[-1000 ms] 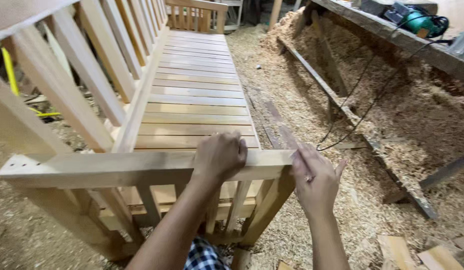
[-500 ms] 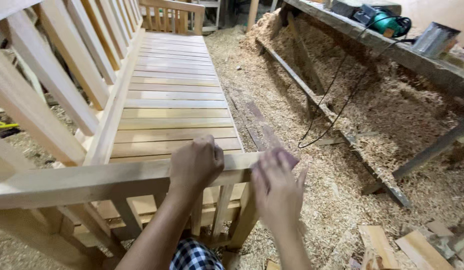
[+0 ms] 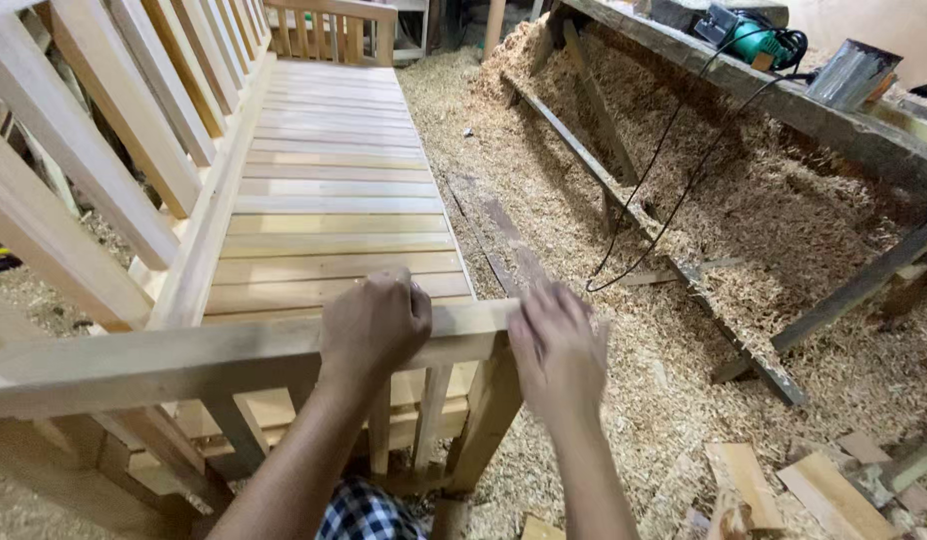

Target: The person sands a wooden bench frame with a piece of sandpaper, rubbing the armrests, rails and slats by hand while steadying the bench with the other hand, working around the seat and edges of the unfinished furniture.

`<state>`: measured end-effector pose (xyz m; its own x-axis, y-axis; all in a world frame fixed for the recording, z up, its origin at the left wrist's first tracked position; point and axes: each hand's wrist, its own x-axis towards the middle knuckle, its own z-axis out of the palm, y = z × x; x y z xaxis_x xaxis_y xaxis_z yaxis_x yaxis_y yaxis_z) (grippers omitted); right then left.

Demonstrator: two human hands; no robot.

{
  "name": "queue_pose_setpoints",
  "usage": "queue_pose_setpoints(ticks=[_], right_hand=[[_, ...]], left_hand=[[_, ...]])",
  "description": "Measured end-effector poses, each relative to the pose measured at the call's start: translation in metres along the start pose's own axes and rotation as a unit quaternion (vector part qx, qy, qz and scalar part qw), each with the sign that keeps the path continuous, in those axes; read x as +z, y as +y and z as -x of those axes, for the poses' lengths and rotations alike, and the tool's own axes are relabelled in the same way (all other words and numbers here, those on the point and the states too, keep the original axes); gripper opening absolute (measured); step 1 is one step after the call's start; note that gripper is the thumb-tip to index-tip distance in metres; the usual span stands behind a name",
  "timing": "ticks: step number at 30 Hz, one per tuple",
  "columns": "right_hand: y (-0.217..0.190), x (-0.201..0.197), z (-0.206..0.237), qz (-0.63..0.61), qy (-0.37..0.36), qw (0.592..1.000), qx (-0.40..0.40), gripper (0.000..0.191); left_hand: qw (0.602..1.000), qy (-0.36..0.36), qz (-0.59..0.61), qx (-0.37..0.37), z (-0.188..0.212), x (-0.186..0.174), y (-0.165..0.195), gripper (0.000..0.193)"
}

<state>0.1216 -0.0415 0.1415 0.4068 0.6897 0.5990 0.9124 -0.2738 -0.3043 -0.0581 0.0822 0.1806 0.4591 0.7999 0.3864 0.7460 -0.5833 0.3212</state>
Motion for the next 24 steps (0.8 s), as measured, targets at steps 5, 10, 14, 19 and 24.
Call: queue_pose_setpoints(ticks=[5,10,14,19,24], right_hand=[[-0.035,-0.012,-0.024,0.056,-0.137,0.984,0.098,0.061],[-0.067,-0.008,0.025,0.048,0.088,0.984,-0.146,0.061],[-0.007,0.002,0.01,-0.021,-0.042,0.999,0.0,0.043],[-0.007,0.019,0.01,0.001,0.102,0.994,-0.032,0.037],[-0.048,0.019,0.031,-0.031,0.012,0.995,-0.096,0.055]], left_hand=[[0.999,0.033,0.006,0.011,0.002,-0.004,0.003,0.029],[0.998,0.056,0.038,0.011,0.001,-0.003,0.001,0.025],[0.997,0.07,0.036,0.026,0.002,-0.001,-0.003,0.025],[0.998,0.049,0.022,0.016,0.001,-0.001,-0.003,0.026],[0.996,0.065,0.05,0.017,0.001,-0.003,-0.005,0.023]])
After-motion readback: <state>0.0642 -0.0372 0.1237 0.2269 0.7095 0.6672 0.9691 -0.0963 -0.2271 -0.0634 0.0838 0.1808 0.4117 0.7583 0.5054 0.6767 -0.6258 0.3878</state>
